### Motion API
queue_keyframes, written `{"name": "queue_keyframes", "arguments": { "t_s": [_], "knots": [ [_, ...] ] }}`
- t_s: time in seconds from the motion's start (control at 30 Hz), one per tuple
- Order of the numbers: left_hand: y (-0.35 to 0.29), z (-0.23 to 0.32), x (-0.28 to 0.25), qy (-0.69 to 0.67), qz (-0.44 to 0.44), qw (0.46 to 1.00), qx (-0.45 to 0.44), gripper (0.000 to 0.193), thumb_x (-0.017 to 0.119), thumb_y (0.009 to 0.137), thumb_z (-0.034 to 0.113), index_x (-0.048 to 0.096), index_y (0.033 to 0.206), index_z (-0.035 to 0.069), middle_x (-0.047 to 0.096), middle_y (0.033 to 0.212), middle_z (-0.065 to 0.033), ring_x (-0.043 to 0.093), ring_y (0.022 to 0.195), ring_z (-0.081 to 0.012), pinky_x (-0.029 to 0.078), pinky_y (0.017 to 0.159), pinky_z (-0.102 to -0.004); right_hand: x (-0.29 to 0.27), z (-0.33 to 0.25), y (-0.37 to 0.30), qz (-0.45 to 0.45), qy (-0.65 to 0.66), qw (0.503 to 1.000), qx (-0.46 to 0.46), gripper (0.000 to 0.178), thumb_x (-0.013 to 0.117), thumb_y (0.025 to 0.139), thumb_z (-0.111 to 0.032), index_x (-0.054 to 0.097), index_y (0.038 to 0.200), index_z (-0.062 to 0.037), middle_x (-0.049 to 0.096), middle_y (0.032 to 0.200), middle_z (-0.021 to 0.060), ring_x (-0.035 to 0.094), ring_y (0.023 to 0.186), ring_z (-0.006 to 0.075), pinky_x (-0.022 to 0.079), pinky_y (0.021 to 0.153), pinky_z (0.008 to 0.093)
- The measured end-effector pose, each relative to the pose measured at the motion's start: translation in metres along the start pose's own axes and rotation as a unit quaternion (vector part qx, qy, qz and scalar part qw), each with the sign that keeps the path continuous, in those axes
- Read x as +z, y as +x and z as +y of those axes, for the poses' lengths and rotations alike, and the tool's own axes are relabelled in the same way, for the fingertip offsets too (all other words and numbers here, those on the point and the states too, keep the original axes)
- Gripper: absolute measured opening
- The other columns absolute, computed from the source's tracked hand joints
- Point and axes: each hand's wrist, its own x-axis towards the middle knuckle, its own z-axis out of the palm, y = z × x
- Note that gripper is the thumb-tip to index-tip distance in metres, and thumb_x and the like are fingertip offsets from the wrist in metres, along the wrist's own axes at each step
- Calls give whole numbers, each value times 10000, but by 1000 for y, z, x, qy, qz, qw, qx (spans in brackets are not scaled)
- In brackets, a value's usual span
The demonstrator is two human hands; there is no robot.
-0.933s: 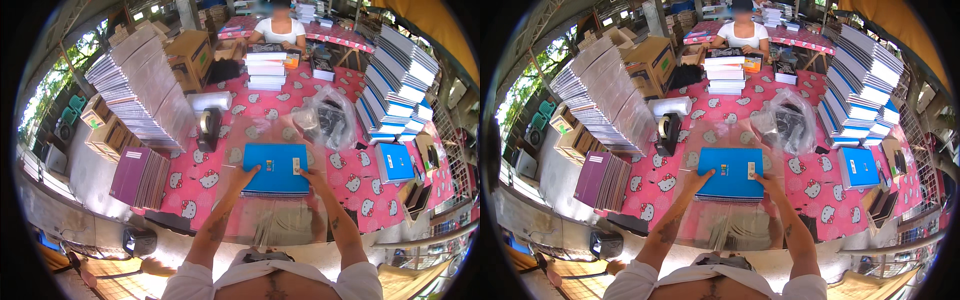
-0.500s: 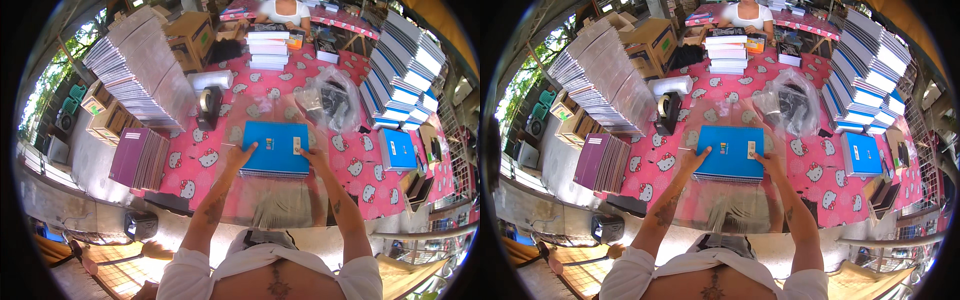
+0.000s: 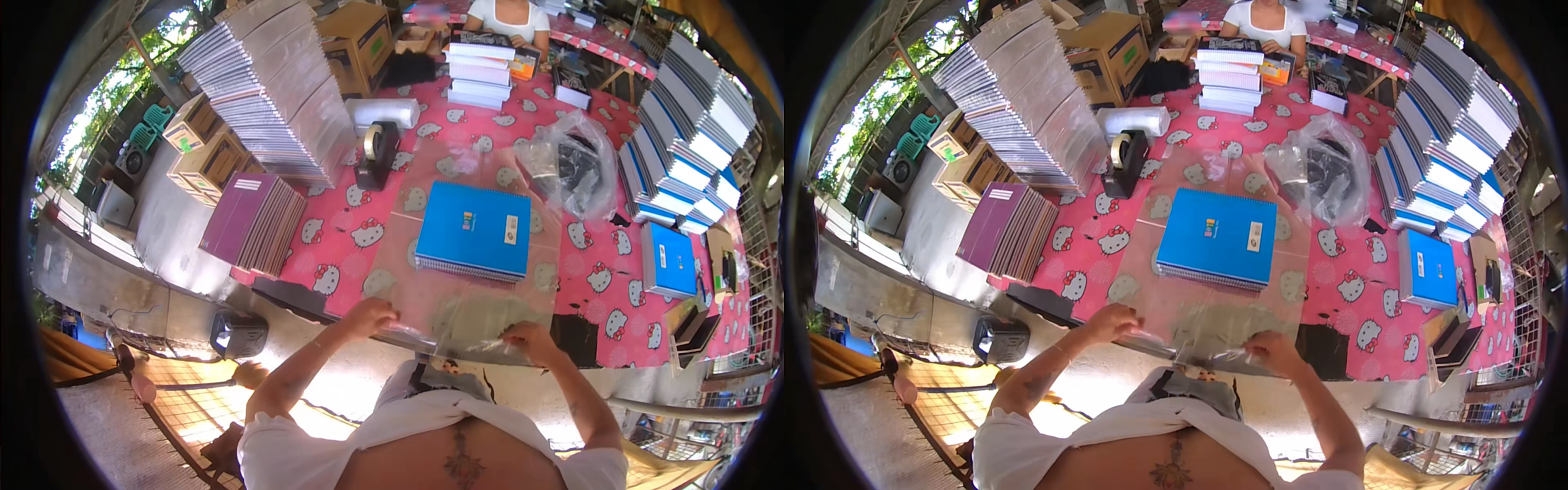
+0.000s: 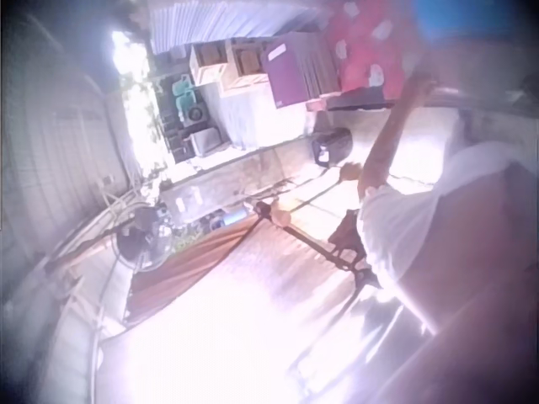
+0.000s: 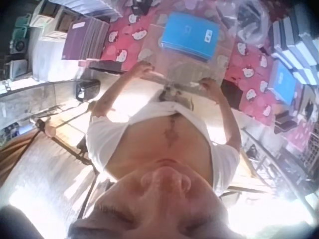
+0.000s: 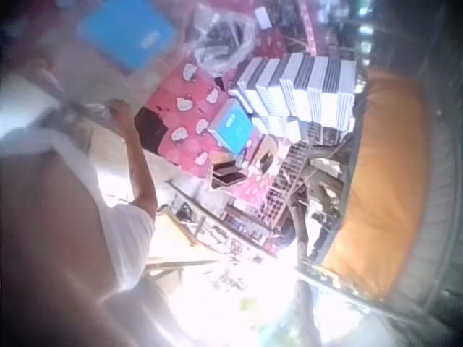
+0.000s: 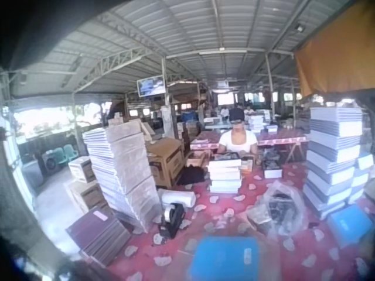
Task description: The person places notebooks into plastic bags, folds the bags over, and secures them with tape using a tape dispenser.
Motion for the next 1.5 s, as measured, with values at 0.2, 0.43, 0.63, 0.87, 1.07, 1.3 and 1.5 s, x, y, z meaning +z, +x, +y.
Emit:
{"name": "queue_keyframes", "arguments": {
  "t_s": [0.2, 0.43, 0.63, 0.87, 1.07, 1.3, 1.5],
  "knots": [
    [-8, -3, -24, -157, -119, 958, -207, 285, 731, 861, 218, 702, 1126, 120, 716, 1093, -80, 673, 1005, -235, 513, 879, -362, -12, -30, 16, -89, -34, 987, 130, 167, 700, 853, -113, 723, 1017, -95, 727, 893, 90, 701, 823, 274, 542, 725, 381],
    [-160, -147, -187, -168, 810, 438, -352, 840, 700, 884, 438, 365, 1416, -120, 400, 1456, -323, 526, 1240, -387, 406, 1051, -457, 4, -34, 11, 11, -59, 996, 69, 199, 692, 763, -100, 735, 957, -107, 721, 877, 92, 711, 773, 249, 548, 677, 365],
    [-124, -176, -185, -183, 781, 520, -292, 680, 669, 889, 266, 395, 1376, -122, 568, 1307, -263, 577, 1188, -353, 413, 1038, -405, 4, -27, 2, 15, -98, 992, 73, 184, 684, 787, -89, 718, 968, -86, 707, 874, 112, 703, 781, 296, 552, 676, 387],
    [-122, -142, -188, -34, 761, 477, -437, 687, 657, 912, 321, 398, 1380, -111, 483, 1386, -293, 472, 1297, -398, 351, 1082, -469, 19, -43, 12, 65, -170, 983, 32, 179, 715, 813, -140, 694, 981, -84, 718, 869, 107, 705, 780, 316, 552, 665, 398],
    [-36, 28, -39, 167, 180, 962, -122, 836, 768, 823, 333, 356, 1504, 75, 421, 1471, -231, 374, 1388, -396, 272, 1154, -507, 3, -48, -2, 68, -111, 989, 72, 132, 727, 804, -192, 680, 893, -106, 703, 791, 121, 684, 741, 346, 532, 640, 422],
    [-33, 36, -28, 164, 194, 966, -38, 265, 737, 803, 153, 723, 1067, 159, 647, 1179, -81, 570, 1174, -301, 387, 1039, -551, -28, -56, -3, 53, -112, 980, 158, 152, 708, 826, -263, 705, 817, -111, 715, 828, 85, 690, 784, 334, 538, 694, 413],
    [32, -45, -109, -214, 258, 938, -88, 240, 688, 874, 167, 699, 1067, 25, 668, 1063, -93, 636, 972, -177, 511, 832, -339, -133, -37, 53, 245, -250, 925, 150, 189, 666, 861, -164, 683, 1028, -76, 698, 992, 126, 658, 997, 300, 493, 855, 436]
  ]
}}
